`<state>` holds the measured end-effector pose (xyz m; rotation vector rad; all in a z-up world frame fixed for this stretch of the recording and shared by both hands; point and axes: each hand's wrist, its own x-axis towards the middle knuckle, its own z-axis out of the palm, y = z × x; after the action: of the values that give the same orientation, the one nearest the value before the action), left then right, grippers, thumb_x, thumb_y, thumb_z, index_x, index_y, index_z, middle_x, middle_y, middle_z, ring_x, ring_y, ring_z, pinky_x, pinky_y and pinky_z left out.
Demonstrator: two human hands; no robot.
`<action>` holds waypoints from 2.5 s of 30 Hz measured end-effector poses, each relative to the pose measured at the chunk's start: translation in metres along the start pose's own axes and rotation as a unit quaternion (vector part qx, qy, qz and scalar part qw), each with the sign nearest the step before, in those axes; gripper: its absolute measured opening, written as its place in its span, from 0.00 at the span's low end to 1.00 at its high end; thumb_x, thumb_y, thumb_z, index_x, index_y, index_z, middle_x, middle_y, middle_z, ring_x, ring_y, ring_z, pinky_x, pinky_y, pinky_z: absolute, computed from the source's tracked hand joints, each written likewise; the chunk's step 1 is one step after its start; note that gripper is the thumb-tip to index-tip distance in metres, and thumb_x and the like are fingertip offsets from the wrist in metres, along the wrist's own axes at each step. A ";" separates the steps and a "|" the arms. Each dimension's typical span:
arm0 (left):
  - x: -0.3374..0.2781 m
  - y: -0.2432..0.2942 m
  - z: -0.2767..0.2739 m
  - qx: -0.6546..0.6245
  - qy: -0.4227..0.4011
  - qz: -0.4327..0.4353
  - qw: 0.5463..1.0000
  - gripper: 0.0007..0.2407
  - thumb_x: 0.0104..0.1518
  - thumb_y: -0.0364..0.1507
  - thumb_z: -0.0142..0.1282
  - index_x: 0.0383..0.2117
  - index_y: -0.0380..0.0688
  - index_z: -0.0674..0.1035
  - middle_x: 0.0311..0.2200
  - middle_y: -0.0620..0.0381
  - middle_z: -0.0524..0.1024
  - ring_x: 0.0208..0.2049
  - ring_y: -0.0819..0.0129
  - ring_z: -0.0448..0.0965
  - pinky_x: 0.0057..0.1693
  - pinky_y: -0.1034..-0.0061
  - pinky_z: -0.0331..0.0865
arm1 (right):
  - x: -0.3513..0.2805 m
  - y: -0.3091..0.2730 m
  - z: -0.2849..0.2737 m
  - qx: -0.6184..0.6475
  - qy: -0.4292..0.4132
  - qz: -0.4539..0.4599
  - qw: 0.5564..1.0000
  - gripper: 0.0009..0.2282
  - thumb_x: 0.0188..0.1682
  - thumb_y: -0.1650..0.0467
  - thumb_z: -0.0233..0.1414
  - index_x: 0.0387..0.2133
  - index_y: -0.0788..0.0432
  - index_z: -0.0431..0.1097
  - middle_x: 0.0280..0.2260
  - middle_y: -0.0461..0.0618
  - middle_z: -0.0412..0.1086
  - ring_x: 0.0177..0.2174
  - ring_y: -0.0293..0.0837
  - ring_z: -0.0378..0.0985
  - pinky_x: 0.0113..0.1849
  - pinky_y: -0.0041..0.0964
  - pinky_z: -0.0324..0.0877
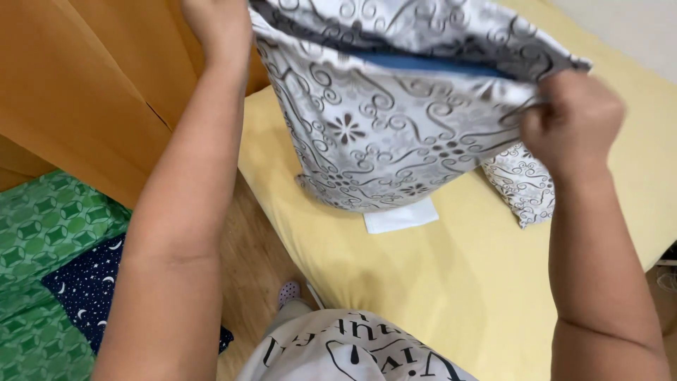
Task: The person inserts a blue pillow into a white patterned pillowcase on a yellow bed, tucks the edges, and smooths it. They then insert a white pillow into a dark blue star-patterned pillowcase, adjusting the fabric to fit.
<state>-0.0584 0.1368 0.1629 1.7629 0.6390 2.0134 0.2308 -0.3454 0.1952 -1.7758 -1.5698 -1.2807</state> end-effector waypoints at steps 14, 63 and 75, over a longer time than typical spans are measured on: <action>-0.086 0.011 -0.014 -0.215 -0.087 -0.141 0.963 0.08 0.70 0.21 0.51 0.47 0.44 0.65 0.23 0.63 0.70 0.24 0.81 0.64 0.33 0.81 0.58 | -0.089 -0.118 0.041 0.241 -0.494 0.228 0.804 0.36 0.38 0.47 0.56 0.53 0.58 0.61 0.40 0.61 0.75 0.39 0.59 0.80 0.41 0.52 0.74; -0.457 0.051 -0.050 -0.325 -0.198 -0.619 0.687 0.36 0.48 0.31 0.70 0.65 0.38 0.64 0.61 0.54 0.70 0.59 0.58 0.71 0.58 0.67 0.72 | 0.007 -0.155 0.248 0.524 -0.197 0.125 0.820 0.33 0.35 0.84 0.57 0.58 0.58 0.59 0.54 0.58 0.67 0.57 0.56 0.70 0.58 0.41 0.65; -0.463 -0.156 -0.097 0.109 -0.338 -0.507 0.785 0.32 0.49 0.36 0.67 0.61 0.41 0.68 0.44 0.48 0.79 0.41 0.63 0.79 0.47 0.69 0.75 | -0.321 -0.187 0.203 0.153 -0.613 0.412 0.657 0.42 0.41 0.48 0.59 0.69 0.36 0.44 0.72 0.55 0.32 0.69 0.59 0.29 0.58 0.81 0.33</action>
<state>-0.0936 -0.0049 -0.3134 1.5353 1.2209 0.5452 0.1496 -0.3013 -0.2180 -2.7001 -0.9391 0.7968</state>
